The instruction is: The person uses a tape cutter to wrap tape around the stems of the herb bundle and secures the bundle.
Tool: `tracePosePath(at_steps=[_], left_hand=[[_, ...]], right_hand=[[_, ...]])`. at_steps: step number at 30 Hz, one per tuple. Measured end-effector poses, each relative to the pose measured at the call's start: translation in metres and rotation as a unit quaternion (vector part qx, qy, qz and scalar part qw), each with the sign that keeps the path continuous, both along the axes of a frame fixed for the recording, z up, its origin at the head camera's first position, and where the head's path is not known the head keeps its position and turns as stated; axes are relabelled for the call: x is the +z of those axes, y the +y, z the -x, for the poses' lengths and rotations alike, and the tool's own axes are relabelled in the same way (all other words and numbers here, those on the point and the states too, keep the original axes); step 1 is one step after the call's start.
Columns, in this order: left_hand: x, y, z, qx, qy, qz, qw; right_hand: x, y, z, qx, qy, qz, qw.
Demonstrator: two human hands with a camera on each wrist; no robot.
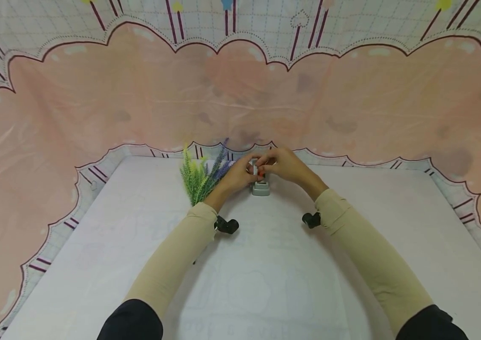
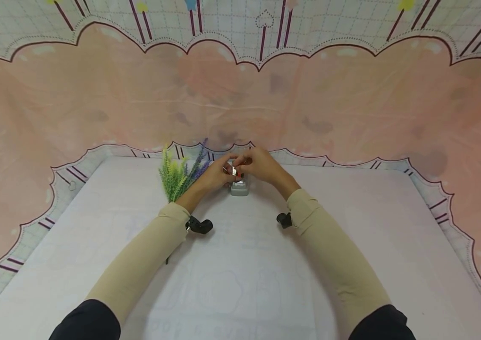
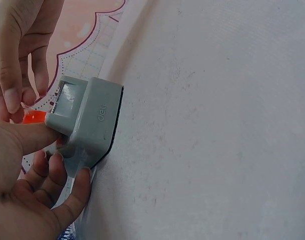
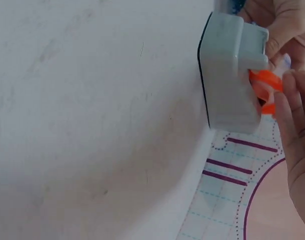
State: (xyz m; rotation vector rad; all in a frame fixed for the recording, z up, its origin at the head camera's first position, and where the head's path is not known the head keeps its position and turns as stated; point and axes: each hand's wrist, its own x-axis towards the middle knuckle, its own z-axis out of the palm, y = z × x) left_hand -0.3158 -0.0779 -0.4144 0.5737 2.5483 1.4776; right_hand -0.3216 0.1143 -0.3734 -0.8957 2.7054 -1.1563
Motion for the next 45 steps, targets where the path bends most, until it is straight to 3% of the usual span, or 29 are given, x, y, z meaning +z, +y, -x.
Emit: tracePosePath(at_steps=[8,14,21,24,28,32,34,37,45], left_hand=[[-0.002,0.001,0.001,0.005,-0.002,0.015,0.9999],[-0.004,0.002,0.002,0.009,-0.002,0.024,0.9997],[-0.004,0.002,0.003,0.015,-0.005,0.046,0.9988],[-0.002,0.001,0.002,0.018,-0.01,0.052,0.9984],[-0.001,0.001,0.003,0.019,-0.011,0.056,0.9982],[0.001,0.002,0.004,0.02,-0.009,0.059,0.998],[0.002,0.002,0.004,0.021,-0.01,0.062,0.9978],[0.003,0.002,0.004,0.02,-0.008,0.066,0.9976],[0.004,0.001,0.005,0.014,-0.005,0.077,0.9969]], right_hand=[[0.003,0.007,-0.001,-0.011,-0.037,0.024,0.999],[-0.003,0.002,-0.002,-0.07,0.025,0.049,0.9961],[-0.006,-0.005,-0.01,-0.136,0.09,0.077,0.9836],[-0.005,-0.006,-0.012,-0.137,0.064,0.097,0.9836],[-0.002,-0.004,-0.014,-0.126,-0.025,0.115,0.9851],[0.002,-0.002,-0.015,-0.13,-0.095,0.099,0.982],[0.003,-0.002,-0.016,-0.133,-0.102,0.089,0.9819],[0.002,-0.003,-0.016,-0.132,-0.092,0.09,0.9828],[0.0,-0.007,-0.021,-0.111,0.004,0.089,0.9897]])
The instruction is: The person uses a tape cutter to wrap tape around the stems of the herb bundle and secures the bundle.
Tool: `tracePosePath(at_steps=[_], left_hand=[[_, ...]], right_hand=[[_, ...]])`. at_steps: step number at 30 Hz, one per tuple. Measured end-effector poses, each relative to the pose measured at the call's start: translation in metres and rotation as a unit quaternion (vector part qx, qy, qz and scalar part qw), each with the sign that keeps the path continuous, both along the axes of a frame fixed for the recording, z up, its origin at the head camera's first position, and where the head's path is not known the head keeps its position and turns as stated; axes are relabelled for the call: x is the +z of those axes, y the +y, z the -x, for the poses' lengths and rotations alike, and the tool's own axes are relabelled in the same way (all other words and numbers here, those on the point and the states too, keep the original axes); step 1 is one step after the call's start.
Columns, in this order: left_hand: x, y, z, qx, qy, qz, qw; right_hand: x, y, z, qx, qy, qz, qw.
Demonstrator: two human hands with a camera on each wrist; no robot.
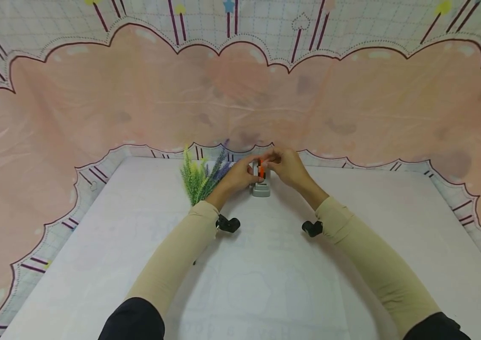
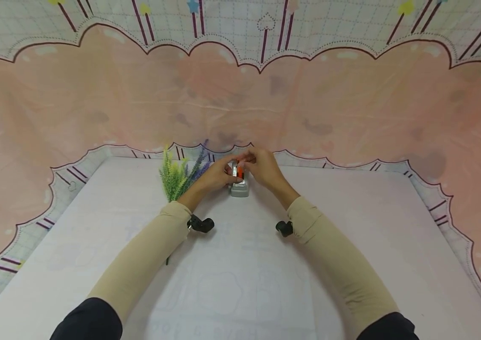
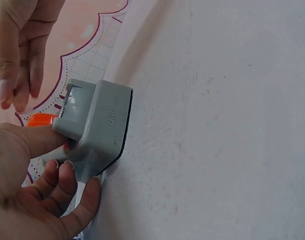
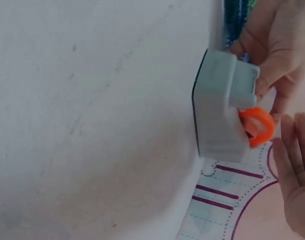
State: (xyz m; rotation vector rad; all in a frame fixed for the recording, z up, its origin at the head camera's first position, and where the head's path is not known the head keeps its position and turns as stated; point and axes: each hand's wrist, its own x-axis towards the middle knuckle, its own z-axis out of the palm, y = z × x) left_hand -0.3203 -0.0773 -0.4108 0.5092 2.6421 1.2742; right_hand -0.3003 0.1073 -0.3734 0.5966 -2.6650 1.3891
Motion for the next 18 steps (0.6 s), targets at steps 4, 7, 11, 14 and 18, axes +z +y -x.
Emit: tracePosePath(at_steps=[4,7,11,14,18], left_hand=[[0.0009,-0.0002,-0.0006,-0.003,-0.002,-0.003,1.0],[0.0014,-0.0008,-0.0014,-0.003,-0.002,-0.005,1.0],[0.0019,-0.0006,-0.002,-0.008,0.003,-0.005,0.9999],[0.0018,-0.0002,-0.0016,-0.01,0.006,-0.007,0.9999],[0.0015,0.0002,-0.0011,-0.011,0.008,-0.009,0.9999]], right_hand=[[0.0019,0.0003,-0.0028,0.028,0.002,0.006,0.9996],[0.0026,0.0005,-0.0027,0.036,-0.002,0.001,0.9993],[0.0011,0.002,-0.0018,0.033,-0.024,0.009,0.9991],[-0.0007,0.0029,-0.0007,0.024,-0.038,0.012,0.9989],[-0.0018,0.0032,0.0,0.012,-0.054,0.004,0.9985]])
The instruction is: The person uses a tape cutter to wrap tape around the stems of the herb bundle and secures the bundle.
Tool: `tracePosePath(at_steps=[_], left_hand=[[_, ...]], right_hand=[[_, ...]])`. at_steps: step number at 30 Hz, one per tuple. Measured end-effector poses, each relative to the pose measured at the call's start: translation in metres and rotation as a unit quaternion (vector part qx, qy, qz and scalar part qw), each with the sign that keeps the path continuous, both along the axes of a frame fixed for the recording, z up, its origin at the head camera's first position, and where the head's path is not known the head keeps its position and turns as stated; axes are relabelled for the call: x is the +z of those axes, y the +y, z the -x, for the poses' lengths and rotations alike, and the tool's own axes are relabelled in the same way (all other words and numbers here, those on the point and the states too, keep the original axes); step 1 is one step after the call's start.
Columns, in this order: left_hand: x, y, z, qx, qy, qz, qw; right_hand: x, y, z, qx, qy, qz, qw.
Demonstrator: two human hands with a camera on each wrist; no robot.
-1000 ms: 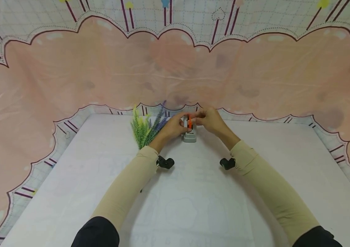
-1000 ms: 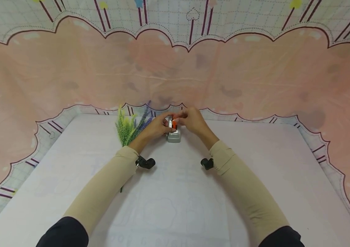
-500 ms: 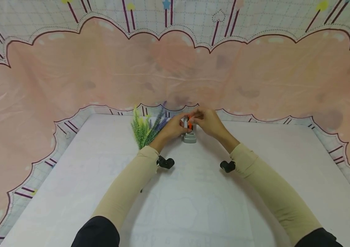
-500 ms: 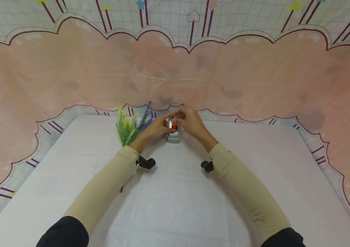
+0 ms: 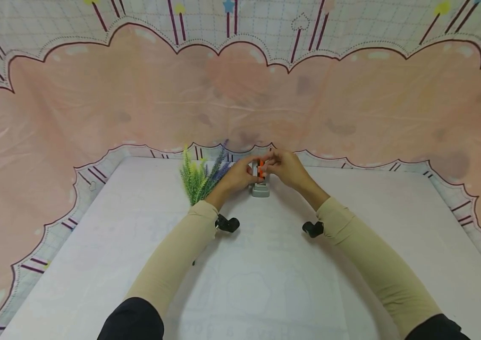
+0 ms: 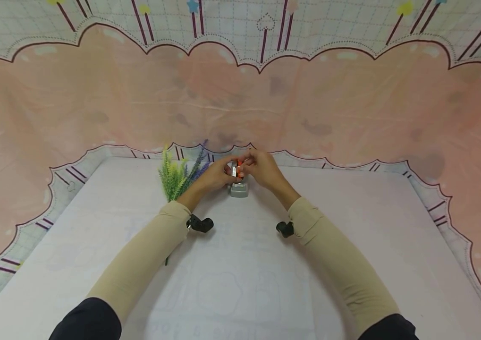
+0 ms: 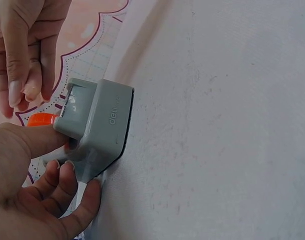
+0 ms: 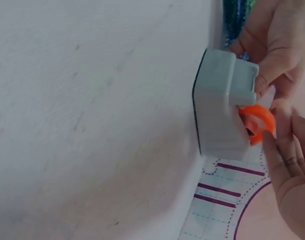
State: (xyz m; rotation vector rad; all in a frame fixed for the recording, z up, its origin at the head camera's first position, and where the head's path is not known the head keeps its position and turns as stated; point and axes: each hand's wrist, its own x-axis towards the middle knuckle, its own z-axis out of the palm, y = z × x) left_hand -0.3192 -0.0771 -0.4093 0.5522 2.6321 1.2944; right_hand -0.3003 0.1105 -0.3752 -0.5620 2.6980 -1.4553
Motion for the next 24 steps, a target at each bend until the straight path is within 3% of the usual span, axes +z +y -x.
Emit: tracePosePath(at_steps=[9,16,24], left_hand=[[0.001,0.0,0.0,0.004,-0.009,0.007,0.9999],[0.002,0.0007,-0.0014,0.006,-0.013,0.008,0.9999],[-0.0007,0.0022,-0.0003,0.013,-0.014,0.011,0.9998]], right_hand=[[0.001,0.0026,-0.0015,0.008,-0.055,0.028,0.9981],[0.0071,0.0057,-0.0067,-0.007,-0.081,0.018,0.9965],[0.0077,0.0036,-0.0082,-0.015,-0.059,-0.011,0.9981]])
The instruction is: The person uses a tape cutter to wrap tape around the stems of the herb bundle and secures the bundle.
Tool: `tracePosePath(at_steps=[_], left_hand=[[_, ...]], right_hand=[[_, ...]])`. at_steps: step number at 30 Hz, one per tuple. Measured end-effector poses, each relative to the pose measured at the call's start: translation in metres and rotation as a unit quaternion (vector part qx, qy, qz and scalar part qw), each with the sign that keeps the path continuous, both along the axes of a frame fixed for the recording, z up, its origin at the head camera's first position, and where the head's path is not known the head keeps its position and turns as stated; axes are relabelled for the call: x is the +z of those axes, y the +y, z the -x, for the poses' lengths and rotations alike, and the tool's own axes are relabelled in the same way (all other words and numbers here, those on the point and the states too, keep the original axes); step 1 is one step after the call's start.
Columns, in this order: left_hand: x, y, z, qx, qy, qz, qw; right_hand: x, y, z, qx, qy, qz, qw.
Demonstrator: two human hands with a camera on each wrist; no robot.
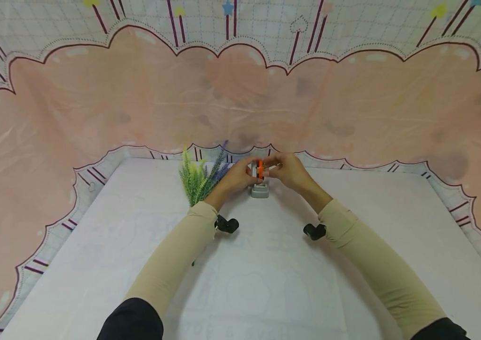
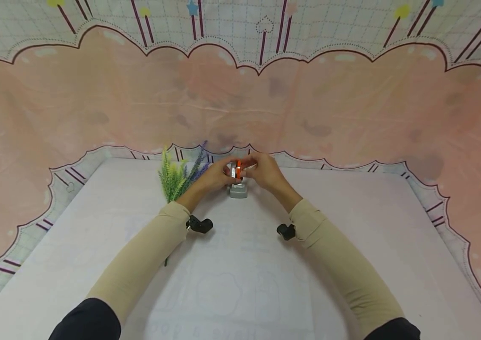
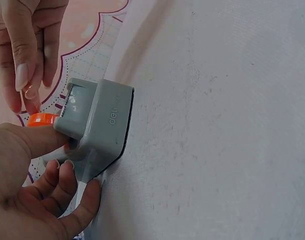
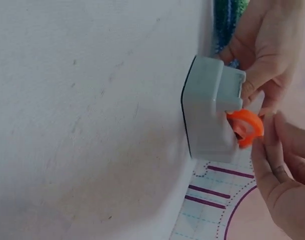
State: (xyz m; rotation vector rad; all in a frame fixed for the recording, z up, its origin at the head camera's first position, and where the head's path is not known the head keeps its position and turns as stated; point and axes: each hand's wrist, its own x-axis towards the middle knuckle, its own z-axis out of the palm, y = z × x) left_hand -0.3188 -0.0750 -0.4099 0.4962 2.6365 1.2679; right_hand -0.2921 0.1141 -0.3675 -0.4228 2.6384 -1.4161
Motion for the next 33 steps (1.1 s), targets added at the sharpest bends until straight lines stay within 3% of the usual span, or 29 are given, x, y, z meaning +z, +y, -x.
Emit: tracePosePath(at_steps=[8,17,23,33], left_hand=[[0.0,0.0,-0.001,0.002,-0.001,-0.003,1.0],[0.001,-0.001,-0.001,0.003,0.001,0.001,1.0],[0.0,-0.001,-0.002,0.003,0.003,-0.002,1.0],[-0.001,-0.001,0.001,-0.006,0.007,0.002,1.0]], right_hand=[[0.001,0.002,0.0,0.011,-0.025,-0.001,0.9996],[0.002,-0.001,-0.001,-0.004,-0.002,-0.022,0.9997],[0.001,-0.004,-0.002,0.004,-0.013,-0.026,0.9996],[0.0,-0.011,-0.005,-0.034,0.061,-0.094,0.9931]])
